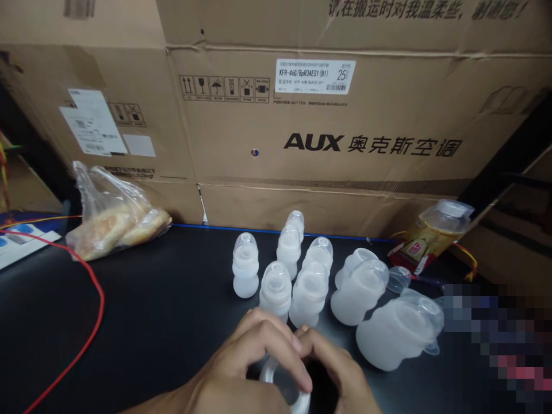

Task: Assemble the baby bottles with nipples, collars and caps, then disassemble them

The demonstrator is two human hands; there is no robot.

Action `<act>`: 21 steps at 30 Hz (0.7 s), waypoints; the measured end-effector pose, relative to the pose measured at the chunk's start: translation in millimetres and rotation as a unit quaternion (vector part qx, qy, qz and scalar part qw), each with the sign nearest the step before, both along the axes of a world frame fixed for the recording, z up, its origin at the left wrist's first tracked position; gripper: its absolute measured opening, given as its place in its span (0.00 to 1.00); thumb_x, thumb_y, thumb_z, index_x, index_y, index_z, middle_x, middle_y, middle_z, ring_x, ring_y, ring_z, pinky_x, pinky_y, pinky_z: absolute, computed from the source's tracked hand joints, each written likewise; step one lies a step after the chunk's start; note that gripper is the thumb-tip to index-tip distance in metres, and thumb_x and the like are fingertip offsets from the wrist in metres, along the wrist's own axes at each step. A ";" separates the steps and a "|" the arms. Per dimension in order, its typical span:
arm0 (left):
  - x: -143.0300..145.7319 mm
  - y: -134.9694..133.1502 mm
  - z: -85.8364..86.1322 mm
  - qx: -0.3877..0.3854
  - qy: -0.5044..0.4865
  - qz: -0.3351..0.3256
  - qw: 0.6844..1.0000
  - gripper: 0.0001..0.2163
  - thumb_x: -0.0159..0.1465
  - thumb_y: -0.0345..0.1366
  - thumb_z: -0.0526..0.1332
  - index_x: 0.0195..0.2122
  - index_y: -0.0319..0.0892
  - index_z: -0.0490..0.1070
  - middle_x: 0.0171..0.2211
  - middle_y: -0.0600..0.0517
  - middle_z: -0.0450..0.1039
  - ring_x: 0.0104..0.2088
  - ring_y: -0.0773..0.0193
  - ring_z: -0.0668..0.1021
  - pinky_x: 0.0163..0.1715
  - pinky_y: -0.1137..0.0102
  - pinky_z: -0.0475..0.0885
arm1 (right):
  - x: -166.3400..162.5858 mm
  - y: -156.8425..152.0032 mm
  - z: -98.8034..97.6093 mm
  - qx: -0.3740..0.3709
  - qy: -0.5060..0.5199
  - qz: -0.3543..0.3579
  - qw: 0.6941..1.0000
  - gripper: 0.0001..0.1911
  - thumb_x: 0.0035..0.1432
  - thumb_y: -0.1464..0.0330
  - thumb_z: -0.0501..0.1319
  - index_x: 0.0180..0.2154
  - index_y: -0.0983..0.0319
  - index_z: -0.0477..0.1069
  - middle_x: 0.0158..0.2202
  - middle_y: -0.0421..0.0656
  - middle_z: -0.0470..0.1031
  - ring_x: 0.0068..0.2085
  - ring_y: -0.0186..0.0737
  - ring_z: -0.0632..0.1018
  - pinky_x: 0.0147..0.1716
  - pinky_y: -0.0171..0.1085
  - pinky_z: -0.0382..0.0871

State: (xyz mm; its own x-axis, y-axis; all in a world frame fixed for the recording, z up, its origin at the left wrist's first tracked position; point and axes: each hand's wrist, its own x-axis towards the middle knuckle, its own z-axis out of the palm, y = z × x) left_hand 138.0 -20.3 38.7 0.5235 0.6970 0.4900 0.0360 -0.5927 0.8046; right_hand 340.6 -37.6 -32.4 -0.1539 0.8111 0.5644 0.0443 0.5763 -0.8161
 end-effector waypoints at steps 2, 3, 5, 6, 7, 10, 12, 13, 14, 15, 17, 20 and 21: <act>2.4 5.7 -2.6 0.070 -0.013 -0.036 0.997 0.07 0.74 0.47 0.66 0.43 0.52 0.80 0.44 0.50 0.85 0.42 0.56 0.86 0.49 0.62 0.80 | 1.1 -0.2 9.1 -0.031 -0.025 0.003 0.999 0.32 0.53 0.37 0.75 0.31 0.57 0.71 0.26 0.35 0.70 0.26 0.33 0.71 0.28 0.29 0.72; 3.4 8.8 -2.6 0.103 -0.016 -0.054 0.993 0.07 0.75 0.46 0.65 0.42 0.51 0.79 0.42 0.51 0.86 0.41 0.57 0.86 0.46 0.63 0.80 | 1.2 -0.2 12.2 -0.045 -0.033 0.008 0.998 0.34 0.52 0.35 0.74 0.30 0.57 0.69 0.26 0.35 0.70 0.27 0.33 0.72 0.29 0.29 0.72; 4.8 13.6 0.1 0.145 -0.028 -0.090 0.985 0.09 0.77 0.42 0.64 0.38 0.48 0.75 0.36 0.51 0.85 0.40 0.58 0.87 0.44 0.65 0.81 | 0.6 -0.1 14.6 -0.051 -0.029 0.025 0.998 0.35 0.53 0.33 0.72 0.29 0.57 0.68 0.27 0.36 0.71 0.28 0.34 0.73 0.29 0.29 0.73; 5.3 14.9 2.2 0.153 -0.044 -0.103 0.982 0.10 0.77 0.41 0.64 0.37 0.47 0.73 0.33 0.51 0.83 0.39 0.59 0.88 0.43 0.65 0.82 | 0.3 0.0 14.6 -0.046 -0.023 0.036 0.998 0.35 0.54 0.33 0.72 0.30 0.57 0.69 0.27 0.36 0.71 0.28 0.34 0.73 0.29 0.29 0.73; 5.3 15.7 4.3 0.157 -0.062 -0.109 0.980 0.11 0.77 0.40 0.64 0.37 0.45 0.71 0.31 0.51 0.81 0.38 0.59 0.88 0.44 0.66 0.82 | 0.0 -0.1 14.3 -0.039 -0.017 0.041 0.998 0.34 0.54 0.34 0.72 0.31 0.57 0.70 0.28 0.36 0.72 0.28 0.34 0.74 0.30 0.28 0.73; 2.3 17.5 8.6 0.171 -0.091 -0.092 0.977 0.09 0.73 0.42 0.69 0.44 0.44 0.73 0.33 0.50 0.78 0.39 0.59 0.87 0.44 0.66 0.83 | 0.6 -1.2 14.3 -0.019 -0.013 0.025 0.999 0.30 0.53 0.37 0.75 0.35 0.55 0.74 0.29 0.35 0.75 0.29 0.33 0.76 0.31 0.26 0.73; -2.6 19.4 9.5 0.163 -0.062 -0.059 0.983 0.16 0.69 0.43 0.74 0.53 0.45 0.74 0.40 0.47 0.80 0.44 0.56 0.86 0.47 0.65 0.84 | 1.4 -1.5 14.3 -0.019 -0.020 0.015 0.999 0.29 0.52 0.39 0.77 0.37 0.54 0.76 0.30 0.35 0.76 0.30 0.33 0.77 0.32 0.27 0.74; -5.3 20.2 9.5 0.155 -0.047 -0.055 0.985 0.20 0.67 0.43 0.76 0.56 0.46 0.74 0.44 0.46 0.80 0.47 0.55 0.85 0.49 0.64 0.84 | 1.6 -1.1 13.4 -0.016 -0.021 0.013 1.000 0.29 0.51 0.40 0.78 0.38 0.54 0.76 0.30 0.36 0.77 0.29 0.34 0.77 0.31 0.27 0.74; -7.8 20.7 9.4 0.139 -0.033 -0.061 0.988 0.23 0.66 0.43 0.76 0.58 0.46 0.73 0.46 0.45 0.79 0.49 0.54 0.84 0.51 0.63 0.83 | 1.5 -0.3 11.8 -0.008 -0.019 0.009 1.000 0.29 0.51 0.40 0.78 0.38 0.55 0.76 0.30 0.36 0.77 0.29 0.34 0.76 0.31 0.27 0.74; -9.8 20.8 9.1 0.117 -0.025 -0.072 0.990 0.23 0.67 0.44 0.75 0.60 0.47 0.73 0.48 0.44 0.79 0.50 0.54 0.84 0.52 0.62 0.82 | 1.1 0.6 9.5 0.005 -0.015 0.006 1.000 0.29 0.51 0.40 0.78 0.38 0.55 0.76 0.30 0.37 0.76 0.28 0.34 0.76 0.30 0.28 0.74; -11.2 19.2 8.7 0.070 -0.025 -0.110 0.991 0.21 0.71 0.46 0.69 0.63 0.47 0.73 0.48 0.44 0.78 0.49 0.53 0.84 0.52 0.61 0.81 | 0.0 2.2 4.5 0.031 0.000 -0.004 0.999 0.30 0.51 0.39 0.77 0.38 0.55 0.75 0.29 0.37 0.76 0.27 0.35 0.75 0.27 0.28 0.72; -6.9 14.9 8.1 0.047 -0.053 -0.153 0.986 0.23 0.72 0.52 0.68 0.64 0.49 0.74 0.46 0.46 0.81 0.46 0.55 0.84 0.49 0.64 0.80 | -1.7 1.8 3.1 0.013 -0.022 0.000 1.000 0.36 0.55 0.31 0.68 0.32 0.57 0.70 0.27 0.37 0.73 0.26 0.34 0.73 0.25 0.29 0.67; -4.4 13.5 7.4 0.053 -0.063 -0.165 0.983 0.26 0.71 0.54 0.69 0.65 0.50 0.74 0.45 0.47 0.83 0.44 0.56 0.84 0.49 0.65 0.79 | -2.1 0.9 5.0 -0.003 -0.040 0.003 0.999 0.38 0.55 0.28 0.65 0.29 0.57 0.66 0.25 0.36 0.71 0.25 0.34 0.72 0.24 0.30 0.64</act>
State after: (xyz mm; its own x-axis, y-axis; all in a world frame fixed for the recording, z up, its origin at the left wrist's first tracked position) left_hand 133.6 -6.8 46.1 0.6437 0.4411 0.6254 -0.2681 -0.6354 0.7241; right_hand 338.5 -36.7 -27.4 -0.2032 0.8133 0.5452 0.1060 0.5718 -0.8135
